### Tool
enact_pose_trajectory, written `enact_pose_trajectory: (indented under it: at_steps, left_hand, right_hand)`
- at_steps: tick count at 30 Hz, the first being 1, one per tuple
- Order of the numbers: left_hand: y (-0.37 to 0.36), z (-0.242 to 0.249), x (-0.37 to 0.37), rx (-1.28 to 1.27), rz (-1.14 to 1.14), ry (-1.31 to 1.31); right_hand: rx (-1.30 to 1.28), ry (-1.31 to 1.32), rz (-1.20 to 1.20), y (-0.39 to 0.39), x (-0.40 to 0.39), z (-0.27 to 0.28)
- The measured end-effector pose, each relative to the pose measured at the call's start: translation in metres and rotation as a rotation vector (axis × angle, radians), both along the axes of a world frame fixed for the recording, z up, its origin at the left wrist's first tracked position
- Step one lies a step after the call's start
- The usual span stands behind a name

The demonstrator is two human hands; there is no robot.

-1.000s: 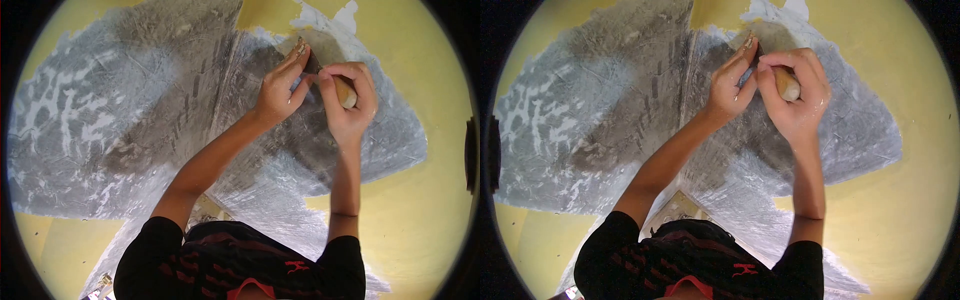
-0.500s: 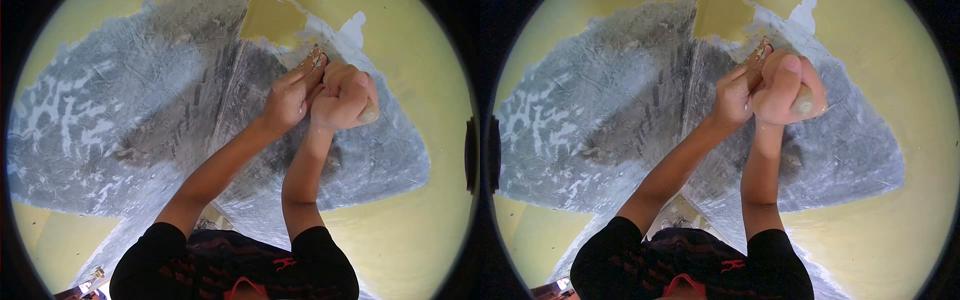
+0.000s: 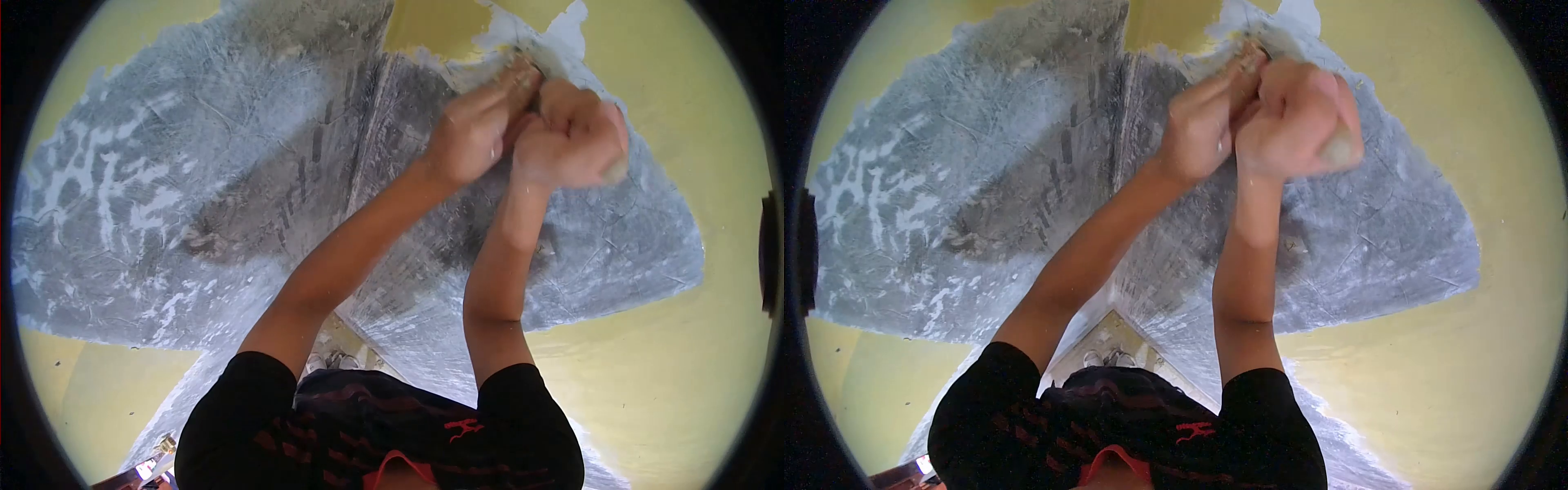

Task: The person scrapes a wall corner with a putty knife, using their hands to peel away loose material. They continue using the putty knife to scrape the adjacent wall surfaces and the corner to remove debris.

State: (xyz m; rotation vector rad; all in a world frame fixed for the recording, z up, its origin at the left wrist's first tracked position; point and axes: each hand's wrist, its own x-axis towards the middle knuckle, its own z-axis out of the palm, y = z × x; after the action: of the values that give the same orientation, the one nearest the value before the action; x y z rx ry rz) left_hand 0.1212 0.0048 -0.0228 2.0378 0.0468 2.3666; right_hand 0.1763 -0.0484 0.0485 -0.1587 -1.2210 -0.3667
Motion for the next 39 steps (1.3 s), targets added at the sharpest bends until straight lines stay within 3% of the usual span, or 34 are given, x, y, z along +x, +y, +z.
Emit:
enact_pose_trajectory:
  at_steps: [2, 4, 5, 10, 14, 16, 17, 24, 27, 30, 33, 36, 39]
  left_hand:
    - [0.009, 0.000, 0.001, -0.026, 0.068, -0.102]
    - [-0.001, -0.006, -0.006, -0.085, -0.005, 0.001]
    - [-0.004, -0.005, -0.010, -0.135, -0.072, 0.101]
    - [-0.001, -0.004, -0.004, -0.084, 0.034, 0.002]
    - [-0.008, -0.003, 0.000, -0.051, 0.027, -0.007]
    - [-0.010, -0.004, -0.003, -0.105, 0.031, 0.020]
    - [-0.011, -0.004, -0.003, -0.143, 0.034, 0.050]
    - [-0.011, -0.008, -0.006, -0.119, 0.123, -0.011]
    - [-0.008, -0.006, -0.009, -0.149, 0.023, 0.059]
    - [0.002, -0.019, -0.012, -0.119, 0.156, -0.028]
    - [-0.011, -0.025, -0.022, -0.132, -0.115, 0.146]
    - [-0.010, -0.022, -0.022, -0.106, -0.066, 0.127]
    - [-0.015, -0.025, -0.024, -0.163, -0.089, 0.154]
  right_hand:
    - [-0.060, -0.005, 0.015, 0.001, -0.002, 0.004]
    - [-0.113, -0.021, 0.034, -0.007, -0.011, 0.010]
    - [-0.113, 0.035, -0.011, -0.016, -0.017, 0.010]
    - [-0.070, 0.057, -0.216, 0.001, -0.006, 0.012]
    - [-0.085, -0.031, -0.031, -0.007, -0.006, 0.012]
    - [-0.005, -0.068, -0.254, 0.001, -0.003, 0.012]
    - [-0.092, -0.008, -0.097, -0.002, 0.003, 0.014]
    - [-0.088, -0.080, -0.106, 0.017, 0.015, 0.010]
    - [-0.102, -0.084, -0.119, 0.010, -0.004, 0.012]
    - [-0.099, -0.023, -0.135, 0.027, -0.007, 0.005]
    - [-0.192, 0.077, -0.158, -0.014, -0.041, 0.012]
    - [-0.043, -0.064, -0.234, 0.000, -0.025, 0.004]
    - [-0.177, -0.036, -0.135, -0.006, -0.018, 0.000]
